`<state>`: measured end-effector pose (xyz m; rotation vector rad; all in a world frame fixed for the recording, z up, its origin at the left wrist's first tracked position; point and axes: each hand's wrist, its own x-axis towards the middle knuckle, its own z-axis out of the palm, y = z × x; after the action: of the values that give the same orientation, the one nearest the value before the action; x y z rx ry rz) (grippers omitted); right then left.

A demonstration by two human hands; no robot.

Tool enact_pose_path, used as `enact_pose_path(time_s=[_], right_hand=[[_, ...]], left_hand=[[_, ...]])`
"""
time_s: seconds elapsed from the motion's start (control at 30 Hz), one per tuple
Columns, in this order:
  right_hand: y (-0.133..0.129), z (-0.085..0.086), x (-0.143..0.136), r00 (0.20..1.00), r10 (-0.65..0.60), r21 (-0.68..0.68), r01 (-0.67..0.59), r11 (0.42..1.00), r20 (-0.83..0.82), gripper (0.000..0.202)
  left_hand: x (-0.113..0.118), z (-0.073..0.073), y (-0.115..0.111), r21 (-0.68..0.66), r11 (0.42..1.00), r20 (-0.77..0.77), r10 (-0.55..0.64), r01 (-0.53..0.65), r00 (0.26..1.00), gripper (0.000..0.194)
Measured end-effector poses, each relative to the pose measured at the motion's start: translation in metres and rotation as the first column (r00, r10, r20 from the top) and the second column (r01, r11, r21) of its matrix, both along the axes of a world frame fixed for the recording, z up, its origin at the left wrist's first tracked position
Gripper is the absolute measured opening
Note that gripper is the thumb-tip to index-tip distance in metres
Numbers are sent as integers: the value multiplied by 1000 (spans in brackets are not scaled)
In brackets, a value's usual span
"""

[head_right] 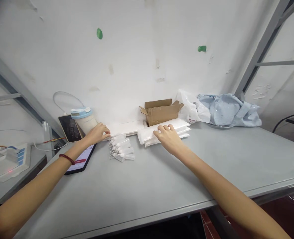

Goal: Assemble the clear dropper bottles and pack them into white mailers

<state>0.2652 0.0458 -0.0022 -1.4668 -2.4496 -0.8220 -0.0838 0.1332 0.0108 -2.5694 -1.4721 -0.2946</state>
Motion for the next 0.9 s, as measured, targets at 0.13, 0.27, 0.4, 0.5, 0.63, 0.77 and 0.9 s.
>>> enact_pose_path(time_s=[0.13,0.27,0.4,0.5,0.63,0.77,0.9], right_hand=[[0,1,0,1000,-1,14,1,1000,-3,37],[2,3,1,1000,2,1,-2,1000,16,33],[2,8,2,999,-2,-5,2,1000,35,29],[2,10,3,998,-38,-20,39,999,53,27],[1,10,4,996,-67,-33,69,997,53,28],[1,8,5,997,-79,3,79,997,16,28],[-1,6,4,999,-36,78,38,996,-25,27]], left_hand=[[3,-1,-5,60,997,-98,-45,51,994,22],[6,-1,-8,130,986,-198,-74,101,977,26],[12,-3,-13,196,967,-291,-99,161,952,26],[17,-6,-16,244,952,-330,-98,185,939,22],[18,-8,-14,324,931,-333,-51,165,942,20],[17,-1,-13,398,908,-316,5,128,949,24],[16,9,-25,451,886,-305,37,110,952,21]])
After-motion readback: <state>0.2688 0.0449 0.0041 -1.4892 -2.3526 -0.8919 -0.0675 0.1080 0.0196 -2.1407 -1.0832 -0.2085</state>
